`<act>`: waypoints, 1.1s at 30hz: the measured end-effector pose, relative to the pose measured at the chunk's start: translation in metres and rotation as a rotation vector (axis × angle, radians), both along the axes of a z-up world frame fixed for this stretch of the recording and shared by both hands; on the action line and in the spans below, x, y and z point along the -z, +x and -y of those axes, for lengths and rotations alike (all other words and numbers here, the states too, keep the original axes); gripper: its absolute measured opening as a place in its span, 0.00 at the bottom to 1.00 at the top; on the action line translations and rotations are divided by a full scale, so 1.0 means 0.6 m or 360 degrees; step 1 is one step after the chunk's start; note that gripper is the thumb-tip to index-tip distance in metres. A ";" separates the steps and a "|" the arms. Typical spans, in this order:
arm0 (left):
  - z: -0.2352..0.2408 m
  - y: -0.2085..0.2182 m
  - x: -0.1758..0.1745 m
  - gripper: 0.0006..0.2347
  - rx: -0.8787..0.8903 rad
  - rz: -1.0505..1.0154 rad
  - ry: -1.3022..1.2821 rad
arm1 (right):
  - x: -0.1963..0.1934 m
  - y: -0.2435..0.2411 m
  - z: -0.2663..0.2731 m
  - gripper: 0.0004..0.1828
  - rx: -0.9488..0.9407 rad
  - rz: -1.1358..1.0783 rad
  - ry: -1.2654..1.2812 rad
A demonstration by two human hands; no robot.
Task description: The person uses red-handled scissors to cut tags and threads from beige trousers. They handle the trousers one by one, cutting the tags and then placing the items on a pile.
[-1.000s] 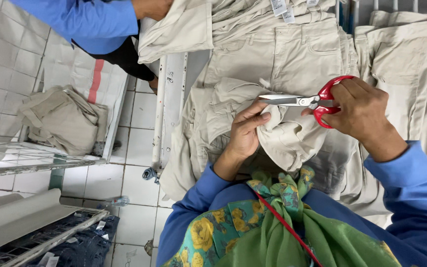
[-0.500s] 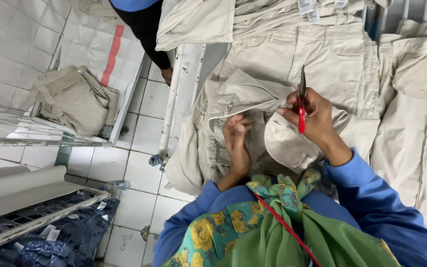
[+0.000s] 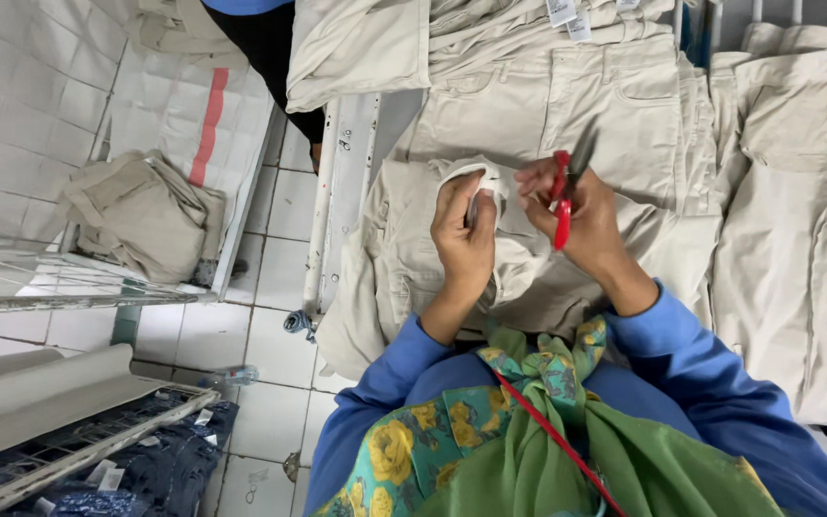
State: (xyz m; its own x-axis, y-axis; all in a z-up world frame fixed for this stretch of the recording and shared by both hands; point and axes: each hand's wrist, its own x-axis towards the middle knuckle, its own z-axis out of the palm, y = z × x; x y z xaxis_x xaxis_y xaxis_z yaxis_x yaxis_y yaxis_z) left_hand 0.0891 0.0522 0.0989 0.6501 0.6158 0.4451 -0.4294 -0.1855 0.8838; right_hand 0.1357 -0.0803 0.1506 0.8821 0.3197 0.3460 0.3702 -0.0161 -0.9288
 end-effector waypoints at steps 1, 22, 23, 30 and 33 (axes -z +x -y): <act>-0.003 0.000 -0.008 0.09 -0.0041 0.0068 0.0074 | 0.005 0.007 -0.010 0.15 -0.0065 0.0058 0.0003; -0.044 0.019 -0.036 0.10 0.1345 0.0246 -0.1139 | -0.029 0.035 0.005 0.12 -0.0216 -0.0099 -0.0024; -0.036 0.014 -0.042 0.11 0.1286 0.0168 -0.1399 | -0.041 0.036 0.016 0.13 -0.0165 0.0036 -0.0160; -0.069 0.002 -0.047 0.20 0.1491 0.0141 -0.0987 | -0.044 0.074 0.123 0.39 0.0110 0.1455 -0.1215; -0.054 0.001 -0.016 0.18 0.1448 0.0123 -0.1006 | -0.058 0.077 0.118 0.39 0.0238 0.1646 -0.1294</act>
State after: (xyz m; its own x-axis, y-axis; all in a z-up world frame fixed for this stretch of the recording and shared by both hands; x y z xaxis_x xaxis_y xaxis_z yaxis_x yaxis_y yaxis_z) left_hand 0.0895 0.0843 0.1082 0.9590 0.0533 0.2784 -0.2344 0.7018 0.6727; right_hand 0.1818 -0.1510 0.1855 0.3740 0.6779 0.6330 0.8432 -0.5327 0.0723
